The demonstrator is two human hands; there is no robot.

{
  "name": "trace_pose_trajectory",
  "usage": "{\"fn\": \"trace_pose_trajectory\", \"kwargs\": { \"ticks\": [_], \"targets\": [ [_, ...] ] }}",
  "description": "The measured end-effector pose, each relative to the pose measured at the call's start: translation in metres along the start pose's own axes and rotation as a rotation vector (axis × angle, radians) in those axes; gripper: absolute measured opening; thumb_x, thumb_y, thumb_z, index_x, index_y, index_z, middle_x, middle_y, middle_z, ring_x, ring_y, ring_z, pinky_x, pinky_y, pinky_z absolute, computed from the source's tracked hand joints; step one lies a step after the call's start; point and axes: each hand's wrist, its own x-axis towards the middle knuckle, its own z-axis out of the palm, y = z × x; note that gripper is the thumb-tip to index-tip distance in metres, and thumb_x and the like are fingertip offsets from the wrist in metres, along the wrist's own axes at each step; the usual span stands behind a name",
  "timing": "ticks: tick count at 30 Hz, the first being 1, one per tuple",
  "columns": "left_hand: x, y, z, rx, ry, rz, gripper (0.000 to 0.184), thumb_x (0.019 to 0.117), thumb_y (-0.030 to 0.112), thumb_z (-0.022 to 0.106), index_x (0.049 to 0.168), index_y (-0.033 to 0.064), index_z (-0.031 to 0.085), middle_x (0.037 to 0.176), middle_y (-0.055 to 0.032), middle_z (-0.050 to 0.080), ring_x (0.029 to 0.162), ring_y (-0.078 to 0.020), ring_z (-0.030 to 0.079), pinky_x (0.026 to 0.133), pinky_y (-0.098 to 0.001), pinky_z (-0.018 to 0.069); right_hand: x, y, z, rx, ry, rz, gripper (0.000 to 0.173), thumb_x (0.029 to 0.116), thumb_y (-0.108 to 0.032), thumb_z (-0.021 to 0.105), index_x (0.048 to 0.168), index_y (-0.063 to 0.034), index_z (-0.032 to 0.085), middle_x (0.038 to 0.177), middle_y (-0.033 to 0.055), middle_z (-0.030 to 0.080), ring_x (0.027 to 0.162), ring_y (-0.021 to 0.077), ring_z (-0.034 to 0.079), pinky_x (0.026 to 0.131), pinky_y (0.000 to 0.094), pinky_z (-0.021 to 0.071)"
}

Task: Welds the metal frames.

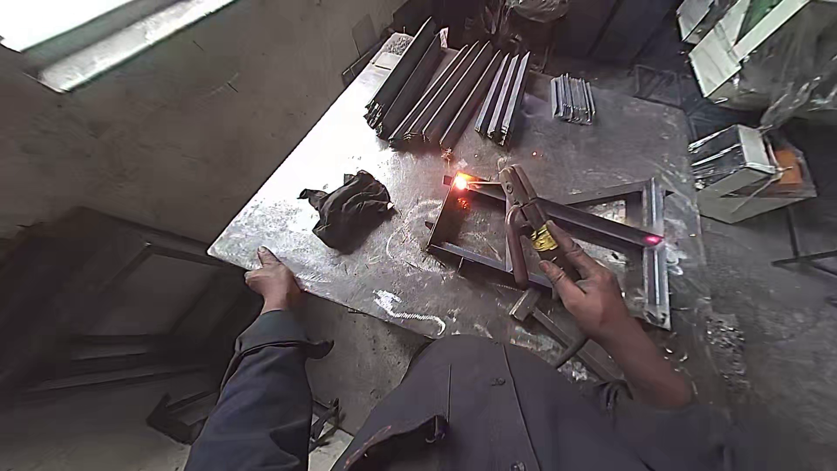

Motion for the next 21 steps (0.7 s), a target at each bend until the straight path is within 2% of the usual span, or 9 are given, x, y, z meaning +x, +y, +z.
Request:
{"fn": "trace_pose_trajectory", "kwargs": {
  "ticks": [1, 3, 9, 12, 15, 19, 21],
  "targets": [
    [0.004, -0.001, 0.002, -0.026, 0.009, -0.033, 0.069, 0.1079, 0.049, 0.046, 0.141, -0.0112, 0.049, 0.141, -0.027, 0.058, 0.135, -0.0285, 0.056, 0.114, -0.0406, 0.0431, 0.002, 0.0, 0.001, 0.002, -0.009, 0.006, 0.053, 0.1045, -0.036, 0.057, 0.155, -0.0241, 0.047, 0.11, 0.0037, 0.072, 0.069, 0.0052, 0.064, 0.064, 0.0252, 0.0568],
    [0.01, -0.004, 0.006, 0.003, 0.03, -0.046, 0.069, 0.1076, 0.049, 0.047, 0.14, -0.0115, 0.051, 0.14, -0.0274, 0.059, 0.135, -0.0292, 0.057, 0.114, -0.0411, 0.0432, 0.005, 0.001, 0.003, -0.005, -0.03, 0.011, 0.053, 0.1047, -0.037, 0.056, 0.156, -0.0255, 0.047, 0.111, 0.0043, 0.072, 0.068, 0.0061, 0.064, 0.063, 0.0266, 0.057],
    [0.001, 0.005, 0.0, 0.035, 0.011, -0.071, 0.071, 0.1082, 0.05, 0.045, 0.142, -0.0122, 0.049, 0.144, -0.0288, 0.055, 0.138, -0.0305, 0.053, 0.116, -0.0417, 0.0403, 0.01, 0.0, 0.009, -0.068, -0.052, 0.021, 0.053, 0.1042, -0.039, 0.056, 0.155, -0.0267, 0.047, 0.115, 0.0058, 0.072, 0.073, 0.0088, 0.067, 0.067, 0.0302, 0.0588],
    [0.006, 0.001, 0.002, 0.037, 0.026, -0.062, 0.07, 0.1081, 0.049, 0.045, 0.141, -0.0118, 0.05, 0.142, -0.0283, 0.057, 0.137, -0.0297, 0.055, 0.115, -0.0414, 0.0415, 0.012, 0.001, 0.01, -0.088, -0.047, 0.007, 0.053, 0.1044, -0.04, 0.055, 0.156, -0.0277, 0.047, 0.112, 0.0059, 0.073, 0.069, 0.0089, 0.067, 0.063, 0.0297, 0.0581],
    [0.012, -0.002, 0.005, 0.022, 0.036, -0.056, 0.067, 0.1083, 0.047, 0.047, 0.142, -0.0118, 0.048, 0.14, -0.0282, 0.058, 0.135, -0.0294, 0.056, 0.114, -0.0401, 0.0417, 0.011, 0.001, 0.011, -0.093, -0.047, 0.001, 0.053, 0.1042, -0.039, 0.055, 0.155, -0.0267, 0.047, 0.112, 0.0061, 0.073, 0.071, 0.0092, 0.066, 0.065, 0.0309, 0.0579],
    [0.015, -0.004, 0.008, 0.046, 0.062, -0.046, 0.065, 0.1081, 0.047, 0.047, 0.139, -0.0104, 0.053, 0.138, -0.0266, 0.061, 0.133, -0.0289, 0.058, 0.113, -0.0407, 0.0431, 0.011, 0.002, 0.011, -0.103, -0.043, -0.008, 0.053, 0.1043, -0.039, 0.055, 0.155, -0.0256, 0.048, 0.111, 0.005, 0.073, 0.073, 0.0086, 0.067, 0.067, 0.0302, 0.0576],
    [0.008, 0.0, 0.005, 0.052, 0.049, -0.055, 0.067, 0.1078, 0.049, 0.047, 0.138, -0.01, 0.053, 0.137, -0.0271, 0.061, 0.133, -0.0308, 0.058, 0.113, -0.0431, 0.0434, 0.008, 0.003, 0.008, -0.057, -0.034, 0.016, 0.049, 0.1029, -0.033, 0.057, 0.151, -0.0225, 0.053, 0.111, 0.004, 0.074, 0.08, 0.0073, 0.069, 0.074, 0.0302, 0.0584]
  ]
}}
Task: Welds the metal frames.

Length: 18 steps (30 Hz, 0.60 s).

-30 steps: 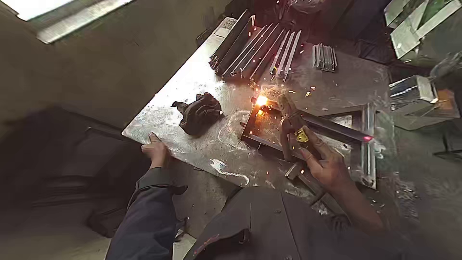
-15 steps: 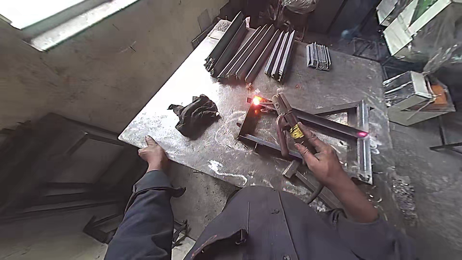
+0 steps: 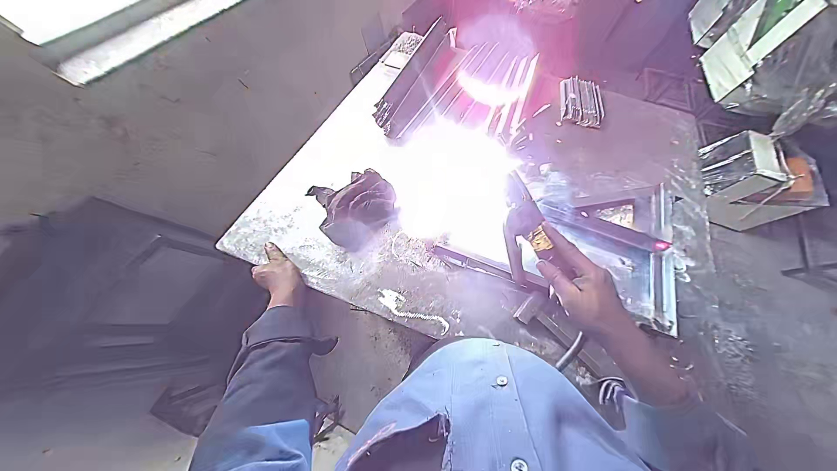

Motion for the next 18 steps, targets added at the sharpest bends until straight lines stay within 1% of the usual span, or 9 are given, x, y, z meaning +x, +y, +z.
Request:
{"fn": "trace_pose_trajectory", "kwargs": {
  "ticks": [1, 3, 5, 6, 8, 11, 13, 15, 18],
  "targets": [
    [-0.008, 0.004, -0.006, -0.003, -0.035, 0.0, 0.069, 0.108, 0.051, 0.045, 0.14, -0.0104, 0.051, 0.141, -0.0282, 0.058, 0.136, -0.0324, 0.056, 0.114, -0.045, 0.042, -0.002, -0.001, -0.001, 0.053, 0.016, 0.013, 0.045, 0.1017, -0.028, 0.057, 0.146, -0.0179, 0.057, 0.11, 0.0049, 0.073, 0.08, 0.0085, 0.069, 0.073, 0.031, 0.0587],
    [-0.004, -0.001, -0.005, -0.009, -0.051, 0.044, 0.072, 0.1083, 0.051, 0.042, 0.142, -0.0115, 0.048, 0.144, -0.0282, 0.055, 0.139, -0.0307, 0.052, 0.117, -0.0426, 0.0398, -0.007, -0.003, -0.008, 0.239, 0.032, 0.041, 0.055, 0.1022, -0.027, 0.061, 0.155, -0.0191, 0.046, 0.107, 0.0035, 0.072, 0.067, 0.0077, 0.065, 0.059, 0.0267, 0.058],
    [0.004, -0.007, 0.0, -0.026, -0.03, 0.062, 0.073, 0.1078, 0.052, 0.043, 0.141, -0.0121, 0.049, 0.143, -0.0287, 0.056, 0.139, -0.0306, 0.053, 0.117, -0.0419, 0.0392, -0.018, -0.007, -0.021, 0.435, 0.026, 0.106, 0.067, 0.0975, -0.022, 0.068, 0.158, -0.0183, 0.038, 0.1, 0.0044, 0.071, 0.06, 0.0106, 0.063, 0.05, 0.0255, 0.0559],
    [0.005, -0.009, 0.001, -0.041, -0.028, 0.051, 0.073, 0.1076, 0.053, 0.044, 0.142, -0.0121, 0.048, 0.144, -0.0289, 0.055, 0.139, -0.0309, 0.052, 0.117, -0.042, 0.0386, -0.026, -0.008, -0.028, 0.507, 0.015, 0.157, 0.072, 0.0936, -0.019, 0.071, 0.156, -0.018, 0.036, 0.098, 0.0046, 0.071, 0.059, 0.0116, 0.064, 0.049, 0.0248, 0.0556],
    [0.0, -0.006, 0.0, -0.073, -0.034, -0.005, 0.075, 0.1069, 0.054, 0.046, 0.144, -0.0111, 0.046, 0.145, -0.0288, 0.053, 0.139, -0.032, 0.051, 0.117, -0.0441, 0.0394, -0.044, -0.006, -0.045, 0.601, -0.025, 0.232, 0.079, 0.0878, -0.016, 0.076, 0.155, -0.0168, 0.035, 0.097, 0.0054, 0.071, 0.059, 0.0129, 0.065, 0.047, 0.024, 0.0561],
    [0.007, -0.009, 0.004, -0.07, -0.021, -0.026, 0.082, 0.1037, 0.062, 0.045, 0.144, -0.0091, 0.046, 0.143, -0.0287, 0.054, 0.136, -0.0345, 0.054, 0.113, -0.0496, 0.0428, -0.063, 0.004, -0.062, 0.688, -0.096, 0.266, 0.082, 0.0846, -0.022, 0.081, 0.155, -0.0163, 0.039, 0.1, 0.0079, 0.071, 0.057, 0.0135, 0.065, 0.045, 0.0242, 0.0566],
    [0.004, -0.01, 0.001, -0.048, -0.02, -0.032, 0.085, 0.1028, 0.065, 0.043, 0.145, -0.0081, 0.046, 0.142, -0.0282, 0.055, 0.134, -0.0342, 0.055, 0.112, -0.0508, 0.0436, -0.071, 0.007, -0.066, 0.73, -0.16, 0.258, 0.081, 0.0862, -0.027, 0.081, 0.156, -0.0151, 0.041, 0.1, 0.0087, 0.069, 0.055, 0.0134, 0.063, 0.044, 0.024, 0.0559],
    [0.001, -0.009, 0.003, -0.042, -0.013, -0.03, 0.084, 0.1025, 0.066, 0.044, 0.142, -0.0082, 0.048, 0.14, -0.0277, 0.057, 0.133, -0.0335, 0.057, 0.111, -0.05, 0.0446, -0.073, 0.005, -0.068, 0.691, -0.211, 0.253, 0.079, 0.0884, -0.03, 0.078, 0.156, -0.0159, 0.041, 0.1, 0.0068, 0.07, 0.055, 0.0127, 0.063, 0.044, 0.0241, 0.0559],
    [0.004, -0.011, 0.004, -0.024, -0.015, -0.034, 0.087, 0.1019, 0.068, 0.043, 0.144, -0.008, 0.047, 0.142, -0.0279, 0.056, 0.135, -0.0332, 0.055, 0.112, -0.0493, 0.0444, -0.07, -0.004, -0.063, 0.622, -0.238, 0.25, 0.072, 0.0914, -0.024, 0.071, 0.157, -0.0163, 0.042, 0.101, 0.0038, 0.072, 0.056, 0.0114, 0.063, 0.046, 0.0242, 0.0564]
  ]
}}
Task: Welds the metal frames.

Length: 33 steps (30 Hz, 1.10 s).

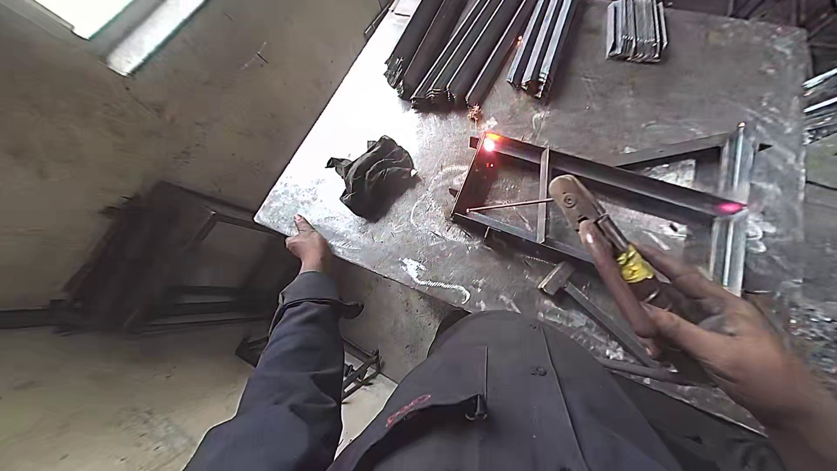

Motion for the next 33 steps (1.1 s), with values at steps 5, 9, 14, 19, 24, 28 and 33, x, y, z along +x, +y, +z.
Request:
{"fn": "trace_pose_trajectory", "kwargs": {
  "ticks": [5, 9, 14, 19, 24, 28, 33],
  "targets": [
    [-0.002, 0.0, 0.0, -0.023, 0.008, 0.013, 0.083, 0.102, 0.067, 0.044, 0.14, -0.0067, 0.052, 0.138, -0.027, 0.059, 0.132, -0.0331, 0.058, 0.11, -0.0499, 0.0455, 0.019, 0.003, 0.005, -0.067, -0.03, 0.038, 0.068, 0.0947, -0.029, 0.069, 0.157, -0.0222, 0.043, 0.096, 0.0047, 0.071, 0.056, 0.0141, 0.063, 0.046, 0.0258, 0.0551],
    [-0.005, -0.001, -0.001, -0.109, -0.01, 0.033, 0.08, 0.1021, 0.065, 0.046, 0.141, -0.0044, 0.051, 0.137, -0.0239, 0.06, 0.129, -0.0296, 0.06, 0.109, -0.0482, 0.0476, 0.031, 0.006, 0.008, -0.081, -0.101, 0.05, 0.066, 0.0963, -0.03, 0.068, 0.158, -0.0248, 0.043, 0.101, 0.0055, 0.072, 0.058, 0.0154, 0.064, 0.049, 0.0266, 0.0566],
    [-0.008, 0.002, 0.0, -0.119, 0.001, 0.024, 0.078, 0.1035, 0.062, 0.047, 0.142, -0.0055, 0.05, 0.139, -0.0245, 0.059, 0.132, -0.0299, 0.058, 0.111, -0.047, 0.0467, 0.03, 0.004, 0.008, -0.144, -0.112, 0.016, 0.067, 0.0962, -0.031, 0.069, 0.158, -0.0225, 0.043, 0.103, 0.0027, 0.072, 0.062, 0.0121, 0.065, 0.052, 0.0251, 0.0572],
    [-0.002, -0.002, 0.001, -0.133, 0.01, 0.042, 0.073, 0.1037, 0.06, 0.048, 0.135, -0.0051, 0.057, 0.132, -0.0235, 0.064, 0.124, -0.0298, 0.063, 0.106, -0.0483, 0.0501, 0.03, 0.007, 0.009, -0.243, -0.088, -0.023, 0.067, 0.0954, -0.036, 0.068, 0.156, -0.0221, 0.045, 0.115, 0.0, 0.072, 0.07, 0.0091, 0.068, 0.057, 0.0263, 0.0594],
    [-0.016, 0.003, -0.003, -0.057, 0.009, 0.057, 0.077, 0.1038, 0.064, 0.043, 0.136, -0.0046, 0.056, 0.132, -0.0231, 0.063, 0.124, -0.0288, 0.063, 0.106, -0.0481, 0.0494, 0.028, 0.009, 0.009, -0.317, -0.073, -0.094, 0.066, 0.0961, -0.039, 0.067, 0.156, -0.0219, 0.046, 0.125, -0.0036, 0.07, 0.081, 0.003, 0.069, 0.067, 0.0213, 0.0598],
    [-0.049, 0.033, -0.017, 0.012, 0.004, 0.027, 0.047, 0.1097, 0.033, 0.05, 0.128, -0.0101, 0.06, 0.124, -0.0274, 0.065, 0.114, -0.0329, 0.065, 0.096, -0.0448, 0.0539, 0.025, 0.011, 0.008, -0.312, -0.07, -0.128, 0.065, 0.0958, -0.037, 0.069, 0.155, -0.0191, 0.048, 0.134, -0.0038, 0.067, 0.1, 0.0019, 0.069, 0.085, 0.0209, 0.0604],
    [-0.022, -0.018, -0.002, -0.301, 0.054, 0.383, 0.049, 0.1075, 0.031, 0.055, 0.125, -0.0155, 0.056, 0.111, -0.0328, 0.065, 0.099, -0.035, 0.069, 0.084, -0.0406, 0.0592, 0.025, 0.014, 0.008, -0.355, -0.068, -0.141, 0.065, 0.096, -0.039, 0.068, 0.155, -0.02, 0.048, 0.135, -0.0036, 0.067, 0.105, 0.0025, 0.069, 0.088, 0.0223, 0.0599]
  ]
}}
